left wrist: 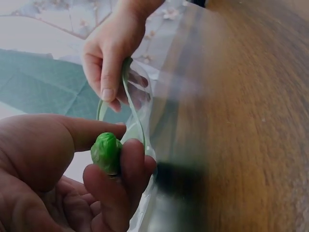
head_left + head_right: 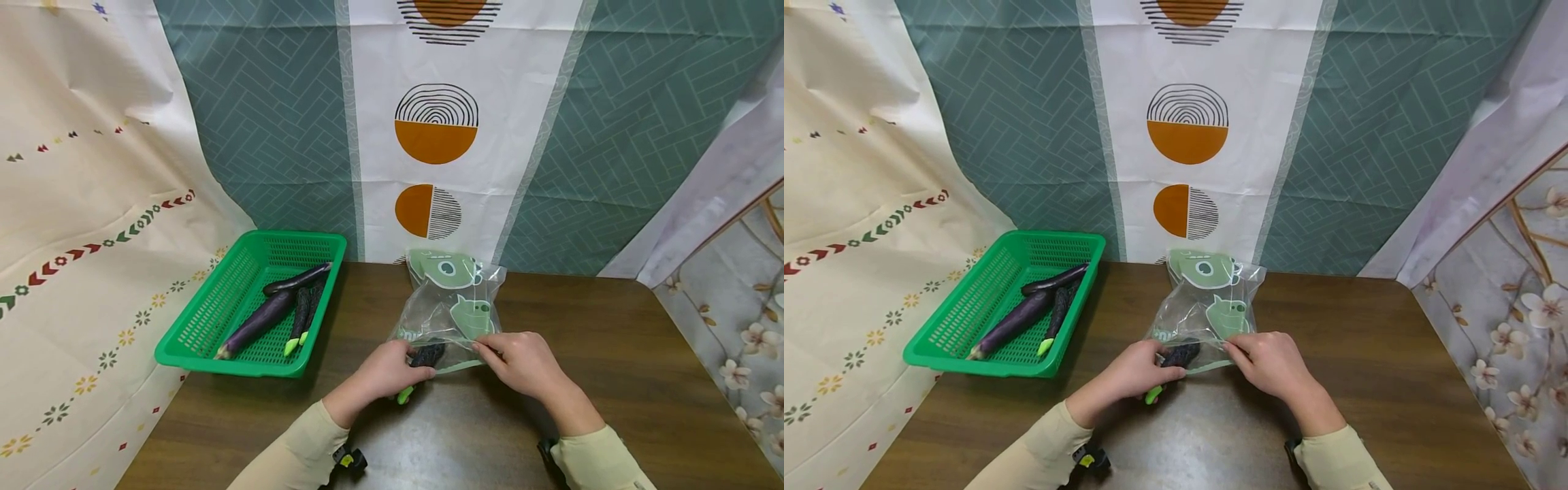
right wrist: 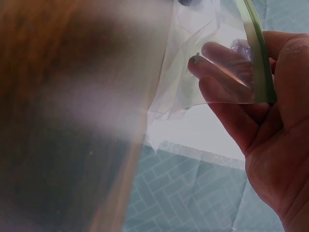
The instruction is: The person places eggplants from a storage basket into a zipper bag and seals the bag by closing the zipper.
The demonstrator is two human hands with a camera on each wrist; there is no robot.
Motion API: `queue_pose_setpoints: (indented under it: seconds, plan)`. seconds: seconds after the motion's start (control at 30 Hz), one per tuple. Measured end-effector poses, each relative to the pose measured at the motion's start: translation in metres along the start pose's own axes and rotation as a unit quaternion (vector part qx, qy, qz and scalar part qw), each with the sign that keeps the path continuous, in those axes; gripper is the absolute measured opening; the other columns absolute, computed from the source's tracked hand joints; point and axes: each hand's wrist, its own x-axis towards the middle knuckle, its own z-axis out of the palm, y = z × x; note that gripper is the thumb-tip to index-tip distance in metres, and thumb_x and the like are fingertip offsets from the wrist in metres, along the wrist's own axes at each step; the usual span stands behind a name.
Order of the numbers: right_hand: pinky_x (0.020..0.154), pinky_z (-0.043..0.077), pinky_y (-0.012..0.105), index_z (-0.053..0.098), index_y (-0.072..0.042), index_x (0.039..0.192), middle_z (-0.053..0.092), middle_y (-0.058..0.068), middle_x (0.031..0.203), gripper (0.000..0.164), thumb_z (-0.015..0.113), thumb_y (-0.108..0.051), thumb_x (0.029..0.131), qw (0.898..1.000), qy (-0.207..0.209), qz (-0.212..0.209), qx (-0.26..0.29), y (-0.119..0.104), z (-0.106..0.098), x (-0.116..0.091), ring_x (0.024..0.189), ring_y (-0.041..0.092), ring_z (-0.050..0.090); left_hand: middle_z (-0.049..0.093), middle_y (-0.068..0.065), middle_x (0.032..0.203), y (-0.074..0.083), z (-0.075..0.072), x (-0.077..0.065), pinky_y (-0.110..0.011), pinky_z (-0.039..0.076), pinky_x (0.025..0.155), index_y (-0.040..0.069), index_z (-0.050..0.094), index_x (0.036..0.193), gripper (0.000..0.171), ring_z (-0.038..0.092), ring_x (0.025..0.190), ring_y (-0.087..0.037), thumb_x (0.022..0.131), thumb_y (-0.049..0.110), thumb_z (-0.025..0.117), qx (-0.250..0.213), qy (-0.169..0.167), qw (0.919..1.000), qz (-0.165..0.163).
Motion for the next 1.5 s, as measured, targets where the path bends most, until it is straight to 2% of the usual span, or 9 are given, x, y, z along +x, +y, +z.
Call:
queue_pose_setpoints:
  seconds: [0.1, 0.3, 0.53, 0.63, 0.7, 0.87, 1.03, 1.23, 1.5]
  plan:
    - [0.056, 0.046, 0.027, 0.086, -0.019, 0.100, 0.063, -0.021, 0.071, 0.005, 0.084, -0.024, 0.100, 1.000, 0.000, 0.000, -0.003, 0.000, 0.000, 0.000, 0.060, -0.004, 0.047, 0.067, -0.004, 0.061, 0.000, -0.002, -0.001, -0.034, 0.052, 0.042, -0.011, 0.067, 0.126, 0.062, 0.054, 0.040, -0.012, 0.097, 0.040, 0.085, -0.059, -0.031, 0.9977, -0.011]
    - [0.056, 0.047, 0.027, 0.086, -0.018, 0.100, 0.064, -0.020, 0.071, 0.006, 0.084, -0.023, 0.100, 1.000, 0.003, -0.005, 0.003, 0.000, 0.000, 0.000, 0.060, -0.003, 0.048, 0.063, -0.003, 0.056, 0.005, -0.011, -0.004, -0.030, 0.051, 0.041, 0.001, 0.068, 0.107, 0.031, 0.056, 0.040, -0.012, 0.097, 0.024, 0.086, -0.167, -0.089, 0.9816, -0.025]
    - [0.055, 0.044, 0.025, 0.086, -0.018, 0.100, 0.060, -0.021, 0.068, 0.005, 0.086, -0.022, 0.098, 1.000, 0.007, -0.004, 0.000, 0.002, -0.001, 0.001, 0.059, -0.003, 0.045, 0.065, -0.006, 0.068, 0.001, -0.018, -0.002, -0.030, 0.061, 0.051, -0.006, 0.068, 0.114, 0.029, 0.065, 0.055, -0.015, 0.095, 0.008, 0.084, -0.262, -0.157, 0.9519, -0.029]
    - [0.055, 0.043, 0.025, 0.087, -0.017, 0.101, 0.061, -0.020, 0.068, 0.005, 0.086, -0.022, 0.098, 1.000, 0.005, -0.002, 0.001, 0.002, -0.001, 0.001, 0.059, -0.002, 0.045, 0.067, -0.009, 0.073, 0.001, -0.018, -0.002, -0.029, 0.062, 0.054, -0.010, 0.065, 0.122, 0.034, 0.067, 0.061, -0.016, 0.094, 0.002, 0.081, -0.304, -0.176, 0.9355, -0.038]
    - [0.055, 0.043, 0.025, 0.087, -0.017, 0.101, 0.062, -0.020, 0.069, 0.006, 0.086, -0.022, 0.098, 1.000, 0.004, -0.002, 0.001, 0.002, -0.001, 0.001, 0.059, -0.002, 0.045, 0.068, -0.011, 0.076, 0.002, -0.018, -0.003, -0.029, 0.063, 0.055, -0.011, 0.065, 0.122, 0.033, 0.068, 0.064, -0.017, 0.095, 0.001, 0.080, -0.316, -0.183, 0.9298, -0.044]
    - [0.055, 0.043, 0.025, 0.087, -0.018, 0.101, 0.064, -0.019, 0.069, 0.005, 0.087, -0.021, 0.097, 1.000, 0.006, 0.000, 0.001, 0.001, -0.001, 0.000, 0.059, -0.002, 0.045, 0.075, -0.017, 0.085, 0.005, -0.017, -0.003, -0.030, 0.064, 0.058, -0.007, 0.071, 0.108, 0.019, 0.070, 0.067, -0.017, 0.099, 0.007, 0.080, -0.318, -0.180, 0.9294, -0.054]
    - [0.054, 0.043, 0.025, 0.087, -0.018, 0.100, 0.064, -0.019, 0.070, 0.004, 0.087, -0.020, 0.097, 1.000, 0.013, -0.005, 0.000, 0.001, -0.001, -0.001, 0.059, -0.003, 0.045, 0.079, -0.026, 0.094, 0.007, -0.017, -0.004, -0.032, 0.065, 0.058, -0.009, 0.073, 0.101, 0.024, 0.072, 0.064, -0.016, 0.102, 0.015, 0.080, -0.309, -0.172, 0.9334, -0.062]
    - [0.054, 0.043, 0.024, 0.086, -0.019, 0.099, 0.064, -0.020, 0.070, 0.004, 0.088, -0.018, 0.095, 1.000, 0.024, -0.014, -0.001, 0.001, 0.000, -0.001, 0.059, -0.004, 0.045, 0.080, -0.024, 0.088, 0.006, -0.014, -0.004, -0.031, 0.064, 0.056, -0.011, 0.075, 0.100, 0.035, 0.074, 0.060, -0.017, 0.106, 0.023, 0.078, -0.310, -0.158, 0.9349, -0.073]
    - [0.054, 0.044, 0.025, 0.087, -0.018, 0.101, 0.066, -0.019, 0.070, 0.004, 0.087, -0.020, 0.097, 1.000, 0.016, -0.008, 0.001, 0.001, 0.000, -0.001, 0.060, -0.004, 0.046, 0.078, -0.020, 0.077, 0.001, -0.008, -0.002, -0.028, 0.061, 0.050, -0.009, 0.076, 0.092, 0.041, 0.074, 0.056, -0.018, 0.107, 0.028, 0.076, -0.324, -0.159, 0.9290, -0.079]
